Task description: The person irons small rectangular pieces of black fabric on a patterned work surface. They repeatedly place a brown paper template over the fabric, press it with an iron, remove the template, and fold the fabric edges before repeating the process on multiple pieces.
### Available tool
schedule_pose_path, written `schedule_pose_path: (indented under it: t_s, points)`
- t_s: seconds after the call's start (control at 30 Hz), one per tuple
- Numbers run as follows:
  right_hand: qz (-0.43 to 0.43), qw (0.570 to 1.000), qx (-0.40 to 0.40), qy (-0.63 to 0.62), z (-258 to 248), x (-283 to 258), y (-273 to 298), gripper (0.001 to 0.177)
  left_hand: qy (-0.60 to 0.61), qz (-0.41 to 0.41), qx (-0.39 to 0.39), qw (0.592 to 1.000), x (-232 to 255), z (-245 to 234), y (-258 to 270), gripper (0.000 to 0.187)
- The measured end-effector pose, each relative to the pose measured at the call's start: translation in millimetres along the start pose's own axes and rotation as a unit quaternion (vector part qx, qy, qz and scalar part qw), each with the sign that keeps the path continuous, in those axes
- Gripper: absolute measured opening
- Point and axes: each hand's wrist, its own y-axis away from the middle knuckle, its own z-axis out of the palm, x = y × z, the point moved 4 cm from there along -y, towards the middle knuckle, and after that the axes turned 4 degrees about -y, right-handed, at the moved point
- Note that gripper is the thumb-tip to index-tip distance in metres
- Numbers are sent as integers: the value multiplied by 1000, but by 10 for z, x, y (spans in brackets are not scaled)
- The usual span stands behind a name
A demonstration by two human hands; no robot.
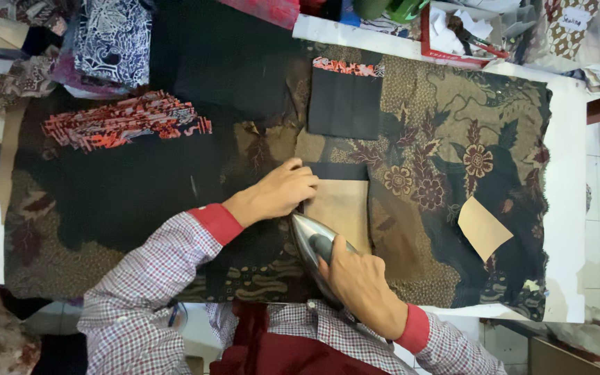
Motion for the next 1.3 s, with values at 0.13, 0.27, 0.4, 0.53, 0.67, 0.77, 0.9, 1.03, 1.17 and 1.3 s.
schedule_pose_path:
  t_s: [0.13, 0.27, 0.4, 0.53, 0.67, 0.77, 0.9, 1.03, 1.17, 1.3]
  points:
    - [-4, 1000, 12, -13, -35, 2, -63, 39, -82, 36, -21, 996, -154, -40, -122, 22]
    - [0, 1000, 8, -22, -51, 3, -100, 40, -105, 73, -34, 991, -220, -51, -334, 8]
    - [-7, 999, 19, -27, -84, 3, -157, 40, -180, 96, -79, 976, -232, -26, -474, 5]
    - [1, 1000, 16, -16, -85, 8, -243, 40, -250, 107, -125, 954, -274, 18, -537, 9]
    - [-5, 1000, 19, -1, -110, -2, -319, 39, -276, 122, -132, 944, -317, 122, -598, 10]
    - [-5, 1000, 16, 11, -128, -16, -396, 39, -281, 121, -110, 946, -330, 227, -659, 9]
    - [-11, 999, 40, 8, -181, -41, -512, 39, -290, 111, -70, 948, -374, 231, -715, 10]
    - [-18, 998, 64, 6, -253, -58, -670, 39, -251, 80, -44, 964, -391, -39, -718, 12]
    - [-17, 997, 78, 11, -307, -23, -839, 37, -220, -41, 49, 973, -335, -514, -528, 14]
    - [-5, 995, 95, 24, -349, 22, -977, 39, -92, -166, 11, 982, 134, -608, 7, 11]
